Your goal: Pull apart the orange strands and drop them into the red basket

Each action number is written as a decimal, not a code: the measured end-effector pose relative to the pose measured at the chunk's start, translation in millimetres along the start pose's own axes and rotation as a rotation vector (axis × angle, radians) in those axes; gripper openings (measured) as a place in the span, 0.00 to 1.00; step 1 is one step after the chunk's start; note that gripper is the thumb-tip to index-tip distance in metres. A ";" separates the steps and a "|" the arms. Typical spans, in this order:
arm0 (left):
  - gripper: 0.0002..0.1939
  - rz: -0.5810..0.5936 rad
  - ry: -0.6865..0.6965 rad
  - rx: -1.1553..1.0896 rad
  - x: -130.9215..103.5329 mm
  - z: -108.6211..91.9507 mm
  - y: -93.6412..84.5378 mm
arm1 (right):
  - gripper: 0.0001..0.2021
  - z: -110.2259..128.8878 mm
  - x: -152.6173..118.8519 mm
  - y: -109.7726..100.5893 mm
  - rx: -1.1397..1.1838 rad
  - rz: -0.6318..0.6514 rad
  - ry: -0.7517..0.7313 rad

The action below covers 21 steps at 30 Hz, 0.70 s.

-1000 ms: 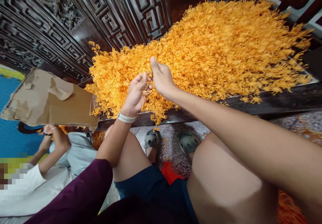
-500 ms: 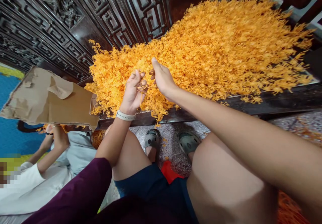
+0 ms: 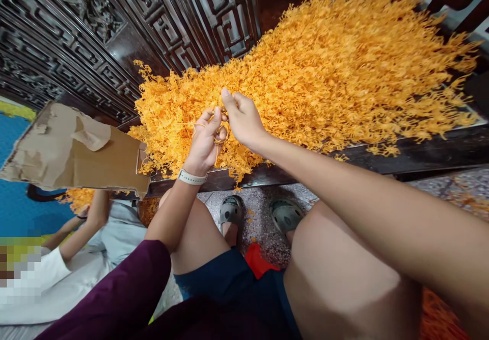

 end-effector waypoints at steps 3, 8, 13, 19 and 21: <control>0.12 -0.011 -0.009 -0.020 -3.3 -1.1 4.9 | 0.30 5.3 3.3 -2.5 -0.089 -0.003 -0.140; 0.13 0.013 -0.002 0.012 -4.1 -1.8 10.7 | 0.30 11.1 3.4 -5.2 -0.219 -0.032 -0.206; 0.12 0.009 -0.021 -0.152 -4.1 -2.0 9.2 | 0.30 17.4 -0.1 -1.8 -0.236 -0.026 -0.192; 0.14 0.127 -0.234 -0.211 -3.1 -3.3 5.9 | 0.30 10.0 -0.6 12.1 -0.049 0.171 -0.032; 0.14 0.139 -0.279 -0.222 -2.6 -5.4 3.7 | 0.30 9.8 -0.9 14.3 -0.028 0.204 -0.005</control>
Point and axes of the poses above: each hand's wrist, its own x-axis towards the middle knuckle, its own y-axis out of the palm, z = x × y, the point moved 6 cm from there along x, towards the middle knuckle, and after that the axes turned 6 degrees about z, right-handed, at the moved point
